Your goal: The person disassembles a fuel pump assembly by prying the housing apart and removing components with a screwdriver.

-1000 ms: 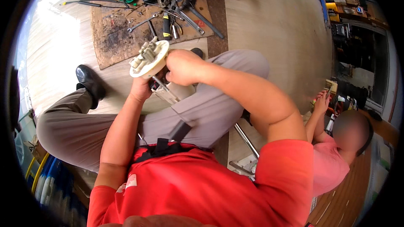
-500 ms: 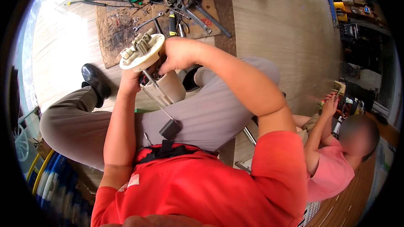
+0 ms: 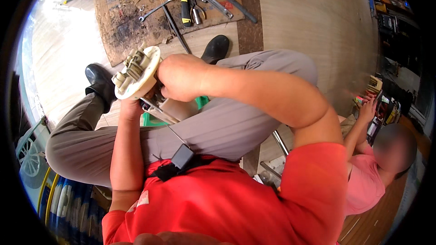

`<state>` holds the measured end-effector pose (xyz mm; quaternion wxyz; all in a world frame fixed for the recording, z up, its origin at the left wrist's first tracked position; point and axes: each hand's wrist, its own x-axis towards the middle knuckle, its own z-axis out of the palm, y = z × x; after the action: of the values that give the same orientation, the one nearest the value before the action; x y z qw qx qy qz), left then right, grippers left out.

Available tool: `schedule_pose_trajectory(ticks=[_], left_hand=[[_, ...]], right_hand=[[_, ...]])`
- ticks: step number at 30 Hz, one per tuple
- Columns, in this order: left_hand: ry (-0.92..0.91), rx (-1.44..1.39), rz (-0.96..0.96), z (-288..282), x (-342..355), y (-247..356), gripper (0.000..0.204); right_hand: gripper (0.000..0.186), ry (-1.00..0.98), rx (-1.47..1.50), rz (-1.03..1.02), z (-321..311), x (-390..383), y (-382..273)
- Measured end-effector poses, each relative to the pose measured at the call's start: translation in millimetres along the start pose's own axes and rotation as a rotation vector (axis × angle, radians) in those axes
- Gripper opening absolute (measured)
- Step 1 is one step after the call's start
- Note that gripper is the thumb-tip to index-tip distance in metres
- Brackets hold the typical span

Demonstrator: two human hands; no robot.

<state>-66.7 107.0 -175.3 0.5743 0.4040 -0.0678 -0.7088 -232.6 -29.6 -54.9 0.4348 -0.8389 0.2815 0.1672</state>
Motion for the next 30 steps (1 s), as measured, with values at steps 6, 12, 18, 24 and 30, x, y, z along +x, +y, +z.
schedule_pose_trajectory(ticks=[6, 12, 18, 24, 30], left_hand=[[-0.004, -0.071, -0.003, 4.9, -1.3, -16.4, 0.054], [-0.081, -0.046, -0.045, 11.5, 5.9, -9.3, 0.070], [-0.144, -0.155, -0.052, 36.9, 16.2, 7.5, 0.084], [-0.413, 0.687, 0.308, 38.6, 39.4, -10.7, 0.063], [-0.494, 0.576, 0.405, 46.6, 39.8, -15.4, 0.058]], right_hand=[[0.021, 0.089, 0.073, -0.026, 17.8, -5.8, 9.1], [0.024, -0.080, 0.216, -0.094, -3.9, -3.3, 20.9], [0.031, 0.026, 0.329, -0.136, -66.8, -34.3, 1.1], [0.041, 0.683, 1.111, -0.570, -89.8, -102.6, -27.1], [0.045, 0.709, 1.068, -0.704, -69.9, -99.8, -43.7]])
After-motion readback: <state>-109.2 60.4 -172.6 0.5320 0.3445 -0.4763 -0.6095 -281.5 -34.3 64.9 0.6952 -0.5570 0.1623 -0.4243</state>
